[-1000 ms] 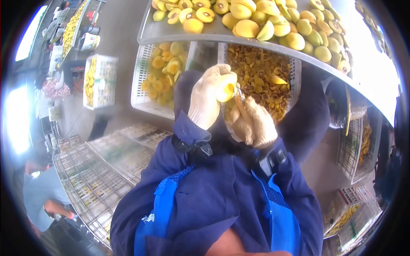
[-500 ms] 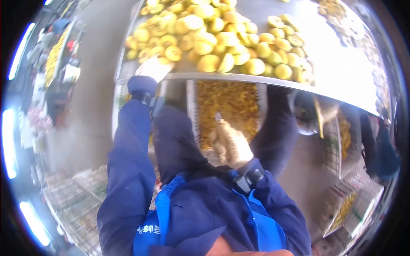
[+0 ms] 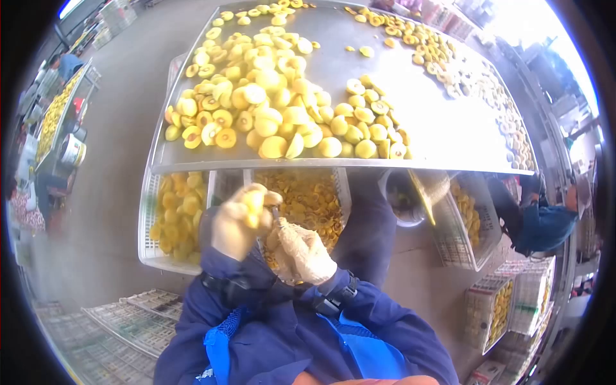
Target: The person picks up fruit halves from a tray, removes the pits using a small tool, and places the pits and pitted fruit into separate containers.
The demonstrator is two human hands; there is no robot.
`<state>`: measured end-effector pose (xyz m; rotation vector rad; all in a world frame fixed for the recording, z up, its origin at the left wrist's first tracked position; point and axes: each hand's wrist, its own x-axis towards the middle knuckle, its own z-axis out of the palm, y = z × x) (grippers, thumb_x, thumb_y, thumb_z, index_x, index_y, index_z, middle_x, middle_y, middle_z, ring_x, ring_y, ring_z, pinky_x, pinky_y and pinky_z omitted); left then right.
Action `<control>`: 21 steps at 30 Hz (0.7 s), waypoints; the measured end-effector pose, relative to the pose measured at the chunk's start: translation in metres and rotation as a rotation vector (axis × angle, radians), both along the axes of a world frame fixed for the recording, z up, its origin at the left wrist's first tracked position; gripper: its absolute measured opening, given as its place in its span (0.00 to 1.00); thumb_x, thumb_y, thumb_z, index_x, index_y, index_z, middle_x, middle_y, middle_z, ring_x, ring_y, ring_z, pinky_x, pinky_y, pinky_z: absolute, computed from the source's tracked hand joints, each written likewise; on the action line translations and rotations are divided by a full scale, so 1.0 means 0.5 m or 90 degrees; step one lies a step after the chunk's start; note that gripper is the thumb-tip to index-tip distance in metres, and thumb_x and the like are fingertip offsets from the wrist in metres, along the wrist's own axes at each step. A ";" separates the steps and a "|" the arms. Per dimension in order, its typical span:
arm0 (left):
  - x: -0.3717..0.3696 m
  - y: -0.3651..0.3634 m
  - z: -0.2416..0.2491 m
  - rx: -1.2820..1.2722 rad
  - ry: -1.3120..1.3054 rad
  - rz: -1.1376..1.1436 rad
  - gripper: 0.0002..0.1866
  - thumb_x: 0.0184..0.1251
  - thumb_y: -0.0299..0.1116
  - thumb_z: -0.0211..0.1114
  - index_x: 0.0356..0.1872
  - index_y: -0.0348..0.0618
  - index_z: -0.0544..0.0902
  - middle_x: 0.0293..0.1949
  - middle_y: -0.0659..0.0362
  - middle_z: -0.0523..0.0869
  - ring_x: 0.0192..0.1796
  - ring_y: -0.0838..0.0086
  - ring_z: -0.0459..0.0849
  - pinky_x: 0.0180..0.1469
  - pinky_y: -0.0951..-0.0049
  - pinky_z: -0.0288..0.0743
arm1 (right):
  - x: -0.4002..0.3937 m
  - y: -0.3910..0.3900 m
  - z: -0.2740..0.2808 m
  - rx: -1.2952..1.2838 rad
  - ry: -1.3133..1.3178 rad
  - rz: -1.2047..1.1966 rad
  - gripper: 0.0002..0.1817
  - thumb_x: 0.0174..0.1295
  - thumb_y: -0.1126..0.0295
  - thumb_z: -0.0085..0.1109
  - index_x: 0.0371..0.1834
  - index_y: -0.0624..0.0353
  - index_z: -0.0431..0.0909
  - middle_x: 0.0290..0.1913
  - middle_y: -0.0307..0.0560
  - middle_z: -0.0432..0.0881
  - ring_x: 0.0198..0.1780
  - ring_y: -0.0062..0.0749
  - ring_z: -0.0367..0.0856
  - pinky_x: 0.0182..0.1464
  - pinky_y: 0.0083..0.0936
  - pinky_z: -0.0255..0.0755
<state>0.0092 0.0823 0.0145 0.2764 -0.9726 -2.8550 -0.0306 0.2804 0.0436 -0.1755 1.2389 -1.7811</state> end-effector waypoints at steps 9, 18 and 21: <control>0.079 0.082 -0.012 -0.123 -0.122 0.098 0.22 0.80 0.44 0.57 0.58 0.34 0.83 0.51 0.46 0.88 0.53 0.62 0.88 0.59 0.62 0.85 | 0.066 -0.016 -0.026 0.011 0.037 -0.002 0.25 0.86 0.48 0.54 0.41 0.60 0.83 0.18 0.39 0.77 0.14 0.23 0.72 0.18 0.23 0.64; 0.077 0.040 -0.022 0.055 -0.099 0.207 0.24 0.81 0.48 0.55 0.53 0.34 0.84 0.48 0.42 0.90 0.42 0.54 0.90 0.51 0.57 0.86 | 0.071 -0.003 0.018 0.135 0.114 0.036 0.24 0.86 0.49 0.55 0.45 0.63 0.82 0.19 0.38 0.78 0.16 0.22 0.74 0.21 0.23 0.66; 0.079 0.050 -0.018 0.064 -0.089 0.211 0.27 0.83 0.53 0.55 0.52 0.34 0.84 0.48 0.43 0.89 0.42 0.55 0.90 0.48 0.59 0.84 | 0.078 -0.010 -0.008 0.131 0.119 0.078 0.20 0.85 0.52 0.57 0.48 0.61 0.83 0.20 0.37 0.79 0.18 0.21 0.76 0.21 0.23 0.66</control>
